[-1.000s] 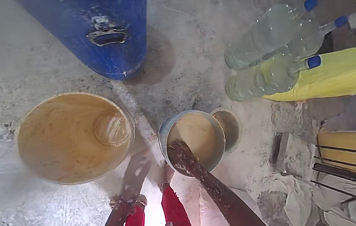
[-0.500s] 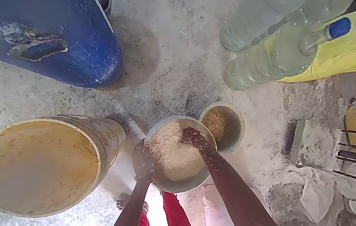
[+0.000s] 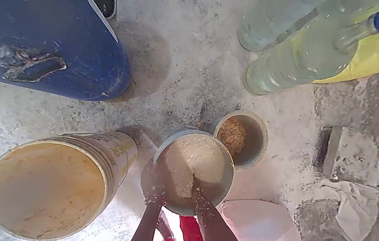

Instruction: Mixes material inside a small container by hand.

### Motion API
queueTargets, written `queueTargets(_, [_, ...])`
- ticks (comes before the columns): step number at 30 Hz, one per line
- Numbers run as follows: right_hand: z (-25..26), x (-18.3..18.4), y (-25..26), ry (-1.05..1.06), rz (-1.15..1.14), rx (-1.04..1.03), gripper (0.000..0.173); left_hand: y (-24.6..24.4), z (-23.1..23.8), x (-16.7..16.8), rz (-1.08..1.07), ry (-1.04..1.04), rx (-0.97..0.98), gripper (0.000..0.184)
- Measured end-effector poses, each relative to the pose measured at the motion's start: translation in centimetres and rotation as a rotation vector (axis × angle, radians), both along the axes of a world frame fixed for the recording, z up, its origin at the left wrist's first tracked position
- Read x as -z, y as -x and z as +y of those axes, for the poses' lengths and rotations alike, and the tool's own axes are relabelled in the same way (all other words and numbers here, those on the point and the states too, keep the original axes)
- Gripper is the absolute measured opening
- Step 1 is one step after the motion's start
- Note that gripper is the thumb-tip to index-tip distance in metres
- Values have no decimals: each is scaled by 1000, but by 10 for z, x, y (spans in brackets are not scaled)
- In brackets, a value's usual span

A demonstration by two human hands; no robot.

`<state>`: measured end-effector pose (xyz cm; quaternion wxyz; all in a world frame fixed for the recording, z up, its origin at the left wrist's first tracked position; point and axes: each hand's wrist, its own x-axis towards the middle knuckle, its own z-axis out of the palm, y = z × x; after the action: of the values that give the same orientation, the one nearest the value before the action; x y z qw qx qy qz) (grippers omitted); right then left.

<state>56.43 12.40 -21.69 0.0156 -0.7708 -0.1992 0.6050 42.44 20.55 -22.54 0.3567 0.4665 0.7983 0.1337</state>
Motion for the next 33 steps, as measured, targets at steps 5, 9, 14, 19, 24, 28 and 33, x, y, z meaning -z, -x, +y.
queueTargets(5, [5,-12,-7,-123,15,35,50,0,-2,1,-15,15,-31,48])
queueTargets(9, [23,-32,-42,-141,19,159,46,1,-1,3,-8,-1,-10,45])
queueTargets(14, [38,-57,-62,-94,54,55,43,1,1,0,4,17,2,44])
queueTargets(19, [44,-55,-58,-140,64,-61,46,1,2,-2,32,20,39,45])
queueTargets(24, [43,-58,-64,-76,-9,-205,45,2,3,-4,25,44,47,46])
queueTargets(28, [30,-52,-76,-71,14,2,38,0,2,-3,35,29,39,46])
queueTargets(33, [60,-38,-73,-155,3,213,38,0,0,-3,31,11,38,46])
